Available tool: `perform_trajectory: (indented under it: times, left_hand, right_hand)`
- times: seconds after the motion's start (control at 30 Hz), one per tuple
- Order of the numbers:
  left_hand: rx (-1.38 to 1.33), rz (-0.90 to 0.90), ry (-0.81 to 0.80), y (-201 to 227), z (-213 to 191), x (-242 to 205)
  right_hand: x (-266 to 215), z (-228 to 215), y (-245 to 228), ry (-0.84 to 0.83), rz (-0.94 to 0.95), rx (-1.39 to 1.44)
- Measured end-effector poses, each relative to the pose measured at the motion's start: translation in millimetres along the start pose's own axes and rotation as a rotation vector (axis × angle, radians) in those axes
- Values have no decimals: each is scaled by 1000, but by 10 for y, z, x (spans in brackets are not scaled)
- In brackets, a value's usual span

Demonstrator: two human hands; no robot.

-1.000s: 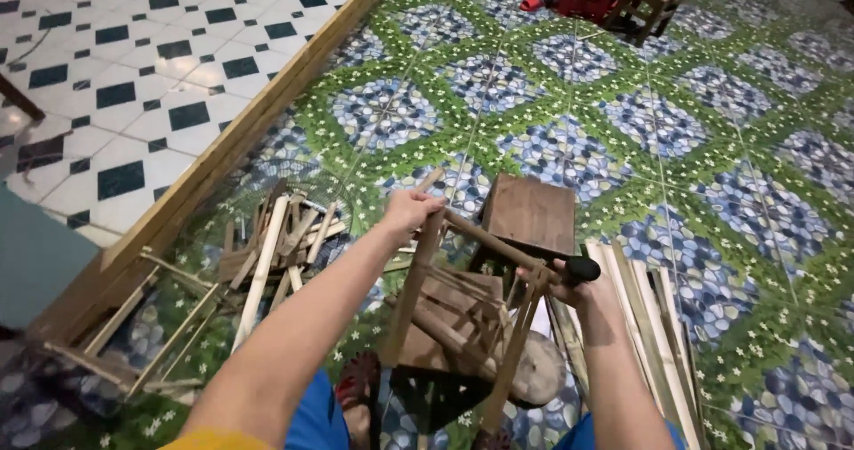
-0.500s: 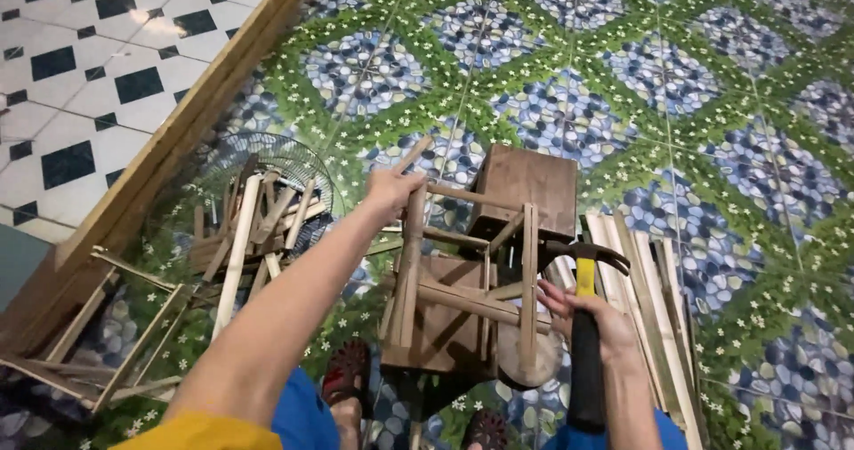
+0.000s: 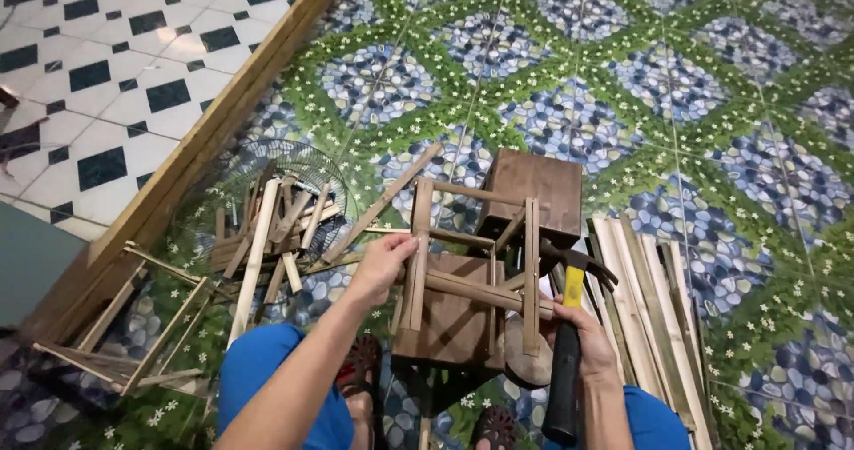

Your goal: Securing wooden slats to a small wooden frame using a hammer and nails

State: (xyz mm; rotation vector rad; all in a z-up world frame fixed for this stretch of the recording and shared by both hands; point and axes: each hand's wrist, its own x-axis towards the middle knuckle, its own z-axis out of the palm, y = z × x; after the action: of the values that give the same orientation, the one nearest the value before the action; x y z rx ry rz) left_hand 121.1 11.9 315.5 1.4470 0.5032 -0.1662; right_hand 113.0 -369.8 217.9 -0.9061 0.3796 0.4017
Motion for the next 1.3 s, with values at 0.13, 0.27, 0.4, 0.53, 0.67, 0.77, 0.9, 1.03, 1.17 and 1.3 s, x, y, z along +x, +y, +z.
perform_trajectory:
  times: [0.13,0.27,0.4,0.53,0.67,0.77,0.9,1.03,1.17,1.3]
  left_hand:
    - [-15,50,30,-237,-18,-130]
    - [-40,54,43,-428,-2,-441]
    - [4,5,110,-483,101,-727]
    - [96,132,113,-644,182,-806]
    - [103,113,107,-723,169,-801]
    - [179,208,65,-648,168,-832]
    - [600,585,326,-421,315,-1090]
    - [902,1107,290,-99,791,-1399]
    - [1086,1053,106,-442,1309,-1112]
    - [956,1112,54,-726,1529,-893]
  right_hand:
    - [-83,-97,0,-12,-33,8]
    - [-333,92,-84,45,-46,-2]
    - [-388,71,-15,81,-111,-102]
    - [-166,-158,119,94,-130,-82]
    - [-200,-29,94,138,-87,-56]
    - [-299,35,64,19,-58,-18]
    - [-534,32,86,203,-121,-159]
    - [-858,204,78,174,-152,-89]
    - [-1095,342,169,165,-149,-87]
    - [-1192,499,250,221,-205,-130]
